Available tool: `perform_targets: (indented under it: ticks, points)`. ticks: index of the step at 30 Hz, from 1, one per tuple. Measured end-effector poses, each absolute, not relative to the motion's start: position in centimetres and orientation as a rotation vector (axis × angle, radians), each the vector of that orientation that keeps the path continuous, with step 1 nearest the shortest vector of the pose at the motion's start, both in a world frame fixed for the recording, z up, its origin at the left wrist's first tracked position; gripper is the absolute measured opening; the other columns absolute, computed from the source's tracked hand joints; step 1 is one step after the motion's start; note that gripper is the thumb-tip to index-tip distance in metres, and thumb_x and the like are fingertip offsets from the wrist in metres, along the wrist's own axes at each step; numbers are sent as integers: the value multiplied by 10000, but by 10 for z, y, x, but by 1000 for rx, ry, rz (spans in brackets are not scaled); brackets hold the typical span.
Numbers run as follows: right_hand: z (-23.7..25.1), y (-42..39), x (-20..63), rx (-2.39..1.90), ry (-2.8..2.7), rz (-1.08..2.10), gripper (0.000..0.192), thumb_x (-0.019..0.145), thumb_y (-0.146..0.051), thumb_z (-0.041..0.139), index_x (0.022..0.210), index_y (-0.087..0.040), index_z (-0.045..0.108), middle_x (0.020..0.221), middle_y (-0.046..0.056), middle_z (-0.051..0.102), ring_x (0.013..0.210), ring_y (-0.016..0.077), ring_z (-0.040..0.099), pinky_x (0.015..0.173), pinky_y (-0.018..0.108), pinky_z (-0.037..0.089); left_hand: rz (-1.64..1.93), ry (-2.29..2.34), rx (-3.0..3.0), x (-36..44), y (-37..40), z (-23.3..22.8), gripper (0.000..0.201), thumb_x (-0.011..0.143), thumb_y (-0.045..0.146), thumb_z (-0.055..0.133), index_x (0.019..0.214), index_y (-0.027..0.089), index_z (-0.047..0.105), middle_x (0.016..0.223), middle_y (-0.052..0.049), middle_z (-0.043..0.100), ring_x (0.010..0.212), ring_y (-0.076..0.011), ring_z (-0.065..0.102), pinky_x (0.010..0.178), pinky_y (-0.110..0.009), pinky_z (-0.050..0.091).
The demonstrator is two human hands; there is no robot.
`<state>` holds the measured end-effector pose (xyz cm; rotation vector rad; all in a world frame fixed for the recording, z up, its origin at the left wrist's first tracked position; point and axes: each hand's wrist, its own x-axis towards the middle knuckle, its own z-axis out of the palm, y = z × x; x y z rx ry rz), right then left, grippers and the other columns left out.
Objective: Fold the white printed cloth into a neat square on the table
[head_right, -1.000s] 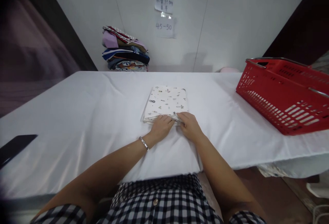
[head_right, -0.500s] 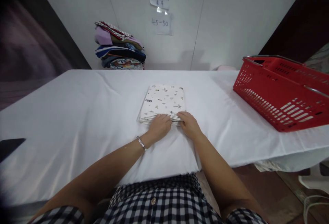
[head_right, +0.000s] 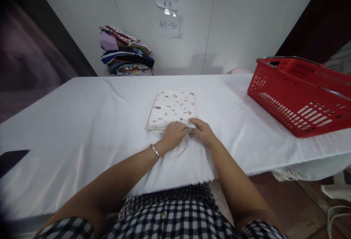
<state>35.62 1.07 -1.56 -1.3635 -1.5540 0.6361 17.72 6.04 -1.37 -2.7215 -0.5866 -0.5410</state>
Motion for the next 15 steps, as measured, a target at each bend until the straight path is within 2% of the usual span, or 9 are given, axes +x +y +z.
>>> perform_targets:
  ticks: [5,9,15]
  points:
    - [-15,17,355,-1418,-1313,593,314,769,-310,527,1027,-204,670,1178,65,616,1068,235,560,893,392,461,-549,-599,-2724,182,58,-13,212,910,106,377,801,158,551,803,-53,531,799,-194,467,704,-340,315]
    - [-25,25,354,-1496,-1267,499,337,773,-410,564,1008,-192,667,1167,90,609,1059,233,554,873,384,463,-584,-600,-2718,184,56,-15,222,896,80,383,758,153,541,772,-51,525,785,-193,468,706,-339,319]
    - [-30,29,356,-1504,-1319,494,315,767,-421,578,960,-191,677,1161,89,605,1034,223,561,865,375,462,-620,-636,-2745,183,53,-18,187,862,75,441,724,158,536,759,-42,529,770,-189,469,699,-334,327]
